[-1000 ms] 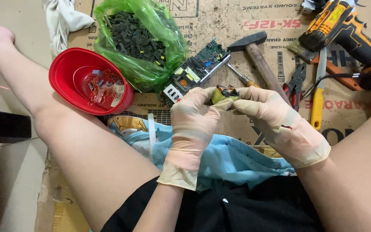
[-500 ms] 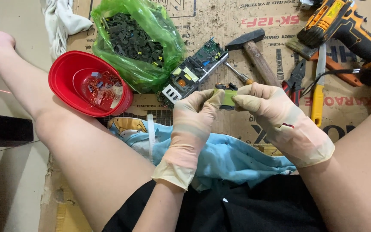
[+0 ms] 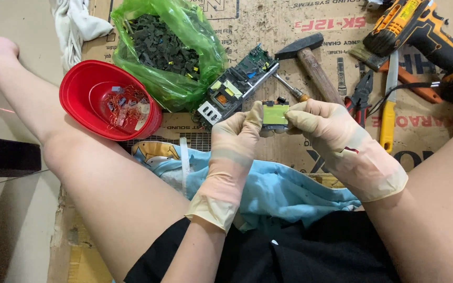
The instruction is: The person sits on the floor and uses a hammer to break apart a small electronic device. They then use a screwdriver to pry off and remove components from the circuit board, placing the removed pieces into a red bowl.
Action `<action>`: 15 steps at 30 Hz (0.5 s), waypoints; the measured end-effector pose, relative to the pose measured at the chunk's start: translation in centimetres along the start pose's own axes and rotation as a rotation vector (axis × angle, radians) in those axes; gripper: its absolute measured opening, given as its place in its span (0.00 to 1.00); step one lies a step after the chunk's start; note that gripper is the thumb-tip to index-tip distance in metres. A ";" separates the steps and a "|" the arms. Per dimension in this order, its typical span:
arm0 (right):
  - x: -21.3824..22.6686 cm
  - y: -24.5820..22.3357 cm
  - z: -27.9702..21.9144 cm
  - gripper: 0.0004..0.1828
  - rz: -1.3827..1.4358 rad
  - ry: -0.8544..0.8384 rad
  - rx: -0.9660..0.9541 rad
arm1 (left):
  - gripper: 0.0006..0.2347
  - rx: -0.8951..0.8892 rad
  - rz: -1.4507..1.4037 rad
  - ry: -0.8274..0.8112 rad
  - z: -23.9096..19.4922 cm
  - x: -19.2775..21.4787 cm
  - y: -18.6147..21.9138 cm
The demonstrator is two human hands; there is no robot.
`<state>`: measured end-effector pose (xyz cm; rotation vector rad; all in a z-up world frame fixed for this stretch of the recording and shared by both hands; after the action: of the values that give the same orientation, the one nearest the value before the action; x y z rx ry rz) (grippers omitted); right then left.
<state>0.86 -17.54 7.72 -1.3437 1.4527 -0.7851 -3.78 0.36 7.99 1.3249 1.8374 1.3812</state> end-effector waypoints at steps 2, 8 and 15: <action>0.4 0.3 0.3 0.08 -0.001 0.006 0.013 | 0.10 0.030 -0.030 -0.018 -0.5 0.1 0.3; 0.3 -0.4 -0.1 0.11 -0.028 0.000 0.044 | 0.18 -0.026 0.044 -0.106 -1.4 -0.5 1.6; -1.1 -1.6 -1.0 0.12 -0.075 0.014 0.042 | 0.23 -0.139 0.071 -0.092 -1.0 -0.5 1.0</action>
<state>0.40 -16.89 9.74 -1.3692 1.3955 -0.8704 -3.97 -0.55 9.24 1.3692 1.6183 1.4319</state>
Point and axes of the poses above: each hand's wrist, its own z-axis towards the middle knuckle, its own x-axis out of the back of the hand, y = z × x, the point moved 7 cm from there along z, towards the middle knuckle, and after that the axes turned 5 degrees about y, right-handed, at the moved point
